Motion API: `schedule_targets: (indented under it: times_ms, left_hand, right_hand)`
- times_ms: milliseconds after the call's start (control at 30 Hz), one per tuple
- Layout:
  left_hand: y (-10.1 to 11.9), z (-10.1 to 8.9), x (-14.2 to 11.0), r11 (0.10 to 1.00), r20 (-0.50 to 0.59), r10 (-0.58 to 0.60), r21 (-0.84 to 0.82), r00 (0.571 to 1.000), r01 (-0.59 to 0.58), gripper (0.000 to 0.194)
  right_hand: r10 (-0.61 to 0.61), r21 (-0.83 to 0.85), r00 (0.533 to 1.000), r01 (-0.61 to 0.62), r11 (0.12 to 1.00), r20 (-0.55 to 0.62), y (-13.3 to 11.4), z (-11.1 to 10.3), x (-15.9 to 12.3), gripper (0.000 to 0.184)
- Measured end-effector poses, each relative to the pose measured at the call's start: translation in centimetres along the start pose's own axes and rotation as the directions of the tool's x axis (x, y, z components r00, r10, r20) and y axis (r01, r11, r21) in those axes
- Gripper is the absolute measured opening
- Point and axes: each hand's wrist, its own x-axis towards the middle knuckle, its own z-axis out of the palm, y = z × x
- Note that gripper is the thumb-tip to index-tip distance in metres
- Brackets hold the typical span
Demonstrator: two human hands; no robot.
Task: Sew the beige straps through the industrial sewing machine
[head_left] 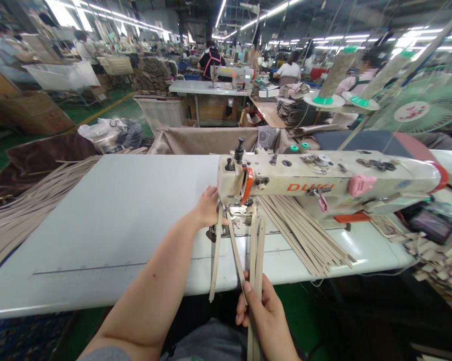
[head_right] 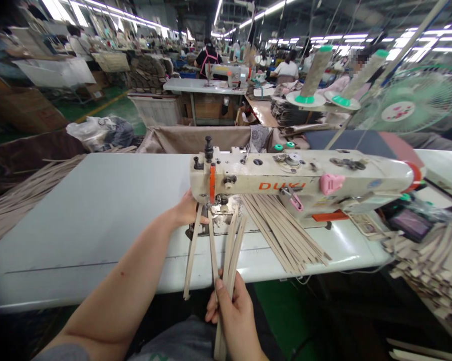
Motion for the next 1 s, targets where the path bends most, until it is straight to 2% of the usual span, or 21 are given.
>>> schedule_targets:
  times_ms: [167, 267, 500, 700, 900, 1000]
  left_hand:
    - [0.3, 0.0, 0.1, 0.999, 0.029, 0.004, 0.033, 1.000, -0.005, 0.113]
    - [0.6, -0.3, 0.1, 0.999, 0.043, -0.025, 0.036, 0.999, 0.023, 0.114]
    - [1.2, -1.0, -0.1, 0.999, 0.072, -0.028, 0.042, 0.997, 0.025, 0.115]
    - [1.4, -1.4, -0.3, 1.000, 0.058, -0.022, -0.021, 0.998, 0.023, 0.115]
    - [1.2, -1.0, -0.1, 1.000, 0.086, -0.024, 0.008, 0.996, 0.024, 0.106]
    - [0.8, -0.6, 0.1, 0.999, 0.071, 0.000, 0.033, 0.997, -0.003, 0.113]
  right_hand:
    - [0.087, 0.063, 0.995, -0.090, 0.994, 0.054, -2.4, -0.9, -1.9, 0.058]
    - [0.122, 0.091, 0.989, -0.129, 0.988, 0.081, -3.0, -1.4, -2.6, 0.056]
    - [0.178, 0.007, 0.980, -0.180, 0.984, 0.092, -2.2, -2.3, -2.9, 0.061]
    - [0.173, -0.015, 0.983, -0.173, 0.985, 0.057, -1.7, -2.4, -2.6, 0.064]
    - [0.156, -0.019, 0.987, -0.156, 0.988, 0.044, -2.0, -2.4, -2.7, 0.059]
    - [0.140, -0.025, 0.990, -0.139, 0.990, 0.015, -1.8, -2.3, -2.7, 0.057]
